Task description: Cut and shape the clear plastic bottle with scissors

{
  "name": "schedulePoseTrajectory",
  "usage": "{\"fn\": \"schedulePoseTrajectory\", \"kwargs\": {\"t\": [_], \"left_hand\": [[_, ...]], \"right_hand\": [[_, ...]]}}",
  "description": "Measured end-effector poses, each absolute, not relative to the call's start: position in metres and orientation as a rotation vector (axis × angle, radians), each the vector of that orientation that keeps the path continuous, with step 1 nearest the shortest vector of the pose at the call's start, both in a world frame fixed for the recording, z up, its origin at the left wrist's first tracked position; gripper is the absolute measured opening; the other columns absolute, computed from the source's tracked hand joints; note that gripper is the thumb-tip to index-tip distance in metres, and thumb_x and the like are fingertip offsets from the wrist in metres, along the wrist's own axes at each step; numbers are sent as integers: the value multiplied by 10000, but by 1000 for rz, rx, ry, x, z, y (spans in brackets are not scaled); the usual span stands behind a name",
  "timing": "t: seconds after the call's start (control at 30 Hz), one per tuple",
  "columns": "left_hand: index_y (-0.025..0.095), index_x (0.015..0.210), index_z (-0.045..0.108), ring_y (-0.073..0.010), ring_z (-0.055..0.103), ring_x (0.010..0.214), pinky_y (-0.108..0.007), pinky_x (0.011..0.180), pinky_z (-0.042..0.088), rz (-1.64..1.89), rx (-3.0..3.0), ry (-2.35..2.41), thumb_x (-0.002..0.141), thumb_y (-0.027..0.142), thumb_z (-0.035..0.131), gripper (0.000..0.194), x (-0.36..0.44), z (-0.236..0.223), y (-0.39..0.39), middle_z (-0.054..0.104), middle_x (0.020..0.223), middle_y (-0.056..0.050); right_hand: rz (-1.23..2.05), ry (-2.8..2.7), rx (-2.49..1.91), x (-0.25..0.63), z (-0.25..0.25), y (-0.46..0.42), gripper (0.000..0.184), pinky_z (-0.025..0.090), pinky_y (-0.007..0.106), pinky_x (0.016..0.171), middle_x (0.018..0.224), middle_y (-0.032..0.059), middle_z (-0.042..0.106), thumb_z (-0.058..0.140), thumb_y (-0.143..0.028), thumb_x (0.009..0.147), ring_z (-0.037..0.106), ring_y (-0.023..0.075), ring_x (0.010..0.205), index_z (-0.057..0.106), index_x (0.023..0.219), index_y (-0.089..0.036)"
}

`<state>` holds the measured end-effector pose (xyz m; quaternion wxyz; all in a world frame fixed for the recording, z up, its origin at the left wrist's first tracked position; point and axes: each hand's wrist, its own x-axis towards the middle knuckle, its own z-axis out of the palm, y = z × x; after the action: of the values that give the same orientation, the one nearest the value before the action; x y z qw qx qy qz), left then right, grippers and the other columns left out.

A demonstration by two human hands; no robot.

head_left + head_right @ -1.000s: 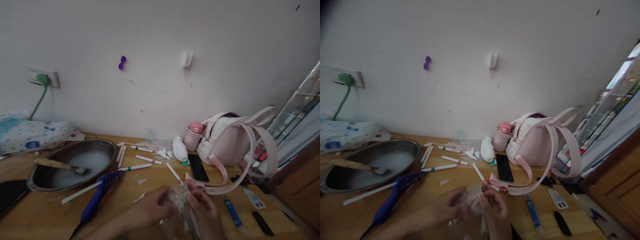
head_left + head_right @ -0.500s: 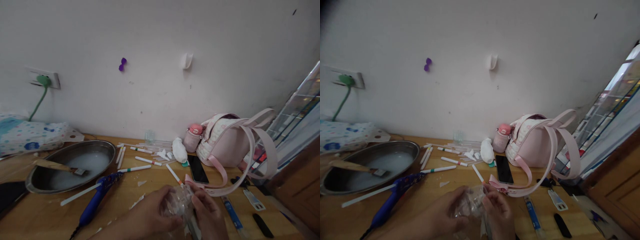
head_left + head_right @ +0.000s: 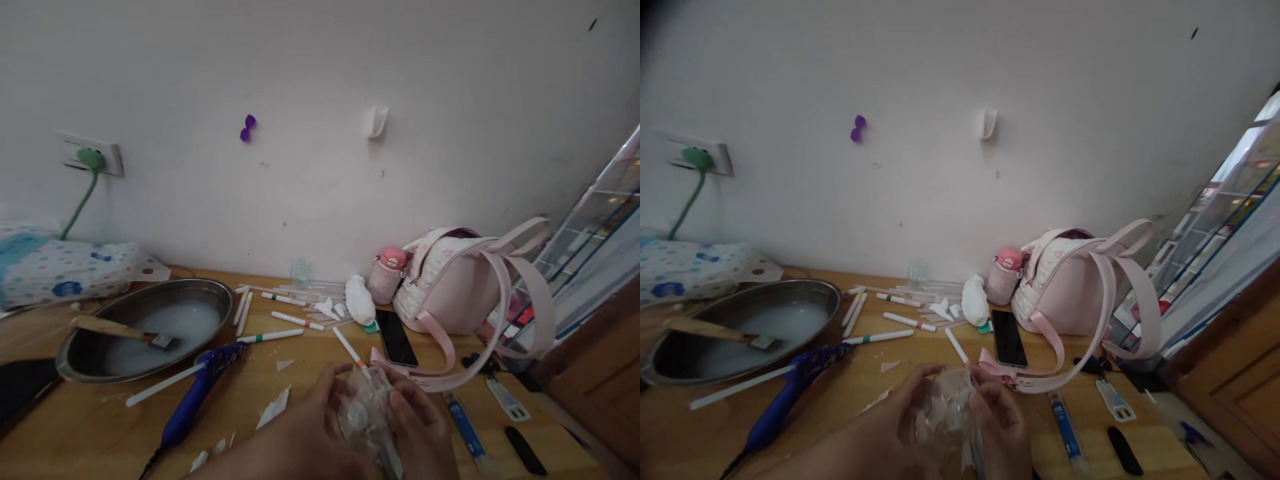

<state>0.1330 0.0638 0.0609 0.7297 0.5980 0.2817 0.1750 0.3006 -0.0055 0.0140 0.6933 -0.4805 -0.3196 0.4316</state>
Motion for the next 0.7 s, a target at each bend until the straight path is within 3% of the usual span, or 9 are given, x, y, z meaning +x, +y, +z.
{"fn": "schedulePoseTrajectory", "kwargs": {"t": [0.17, 0.3, 0.43, 0.53, 0.63, 0.7], "left_hand": [[205, 1267, 215, -278, 450, 1201, -362, 1065, 287, 298, 1363, 670, 337, 156, 788, 1093, 130, 69, 67, 441, 1314, -148], [219, 1232, 278, -261, 493, 1144, -356, 992, 356, 356, 1316, 632, 355, 92, 745, 1001, 128, 66, 68, 473, 1276, -121], [226, 1160, 413, -225, 573, 965, -336, 824, 425, 437, 1226, 455, 500, 168, 762, 749, 128, 52, 71, 576, 1102, -61], [202, 1092, 495, -206, 577, 882, -326, 785, 415, 517, 1144, 376, 602, 331, 773, 578, 131, 43, 75, 616, 964, -34], [187, 958, 562, -193, 552, 864, -315, 792, 401, 586, 1198, 418, 646, 435, 746, 439, 134, 39, 78, 596, 882, -16], [192, 960, 561, -177, 547, 833, -304, 768, 402, 592, 1213, 452, 662, 397, 719, 396, 135, 39, 78, 577, 861, -2]], "right_hand": [[981, -578, -1015, 300, 15, -4, 226, 493, 222, 879, 1135, 35, 698, 809, -357, 680, 605, 193, 1090, 755, 877, -262], [976, -500, -978, 294, 25, -2, 245, 533, 212, 797, 1067, 7, 725, 822, -407, 643, 662, 187, 974, 759, 851, -295], [965, -453, -1007, 289, 41, -2, 323, 547, 178, 719, 949, -7, 753, 863, -417, 554, 684, 172, 851, 767, 842, -308], [954, -430, -1043, 287, 44, -1, 255, 549, 204, 783, 925, -14, 752, 887, -362, 491, 668, 212, 938, 767, 703, -289], [957, -419, -1057, 286, 39, 2, 315, 543, 264, 840, 1002, 18, 734, 845, -418, 558, 617, 251, 1073, 764, 818, -258], [940, -406, -1044, 284, 39, 3, 326, 550, 263, 816, 979, 23, 736, 820, -455, 578, 620, 251, 1066, 763, 833, -259]]}}
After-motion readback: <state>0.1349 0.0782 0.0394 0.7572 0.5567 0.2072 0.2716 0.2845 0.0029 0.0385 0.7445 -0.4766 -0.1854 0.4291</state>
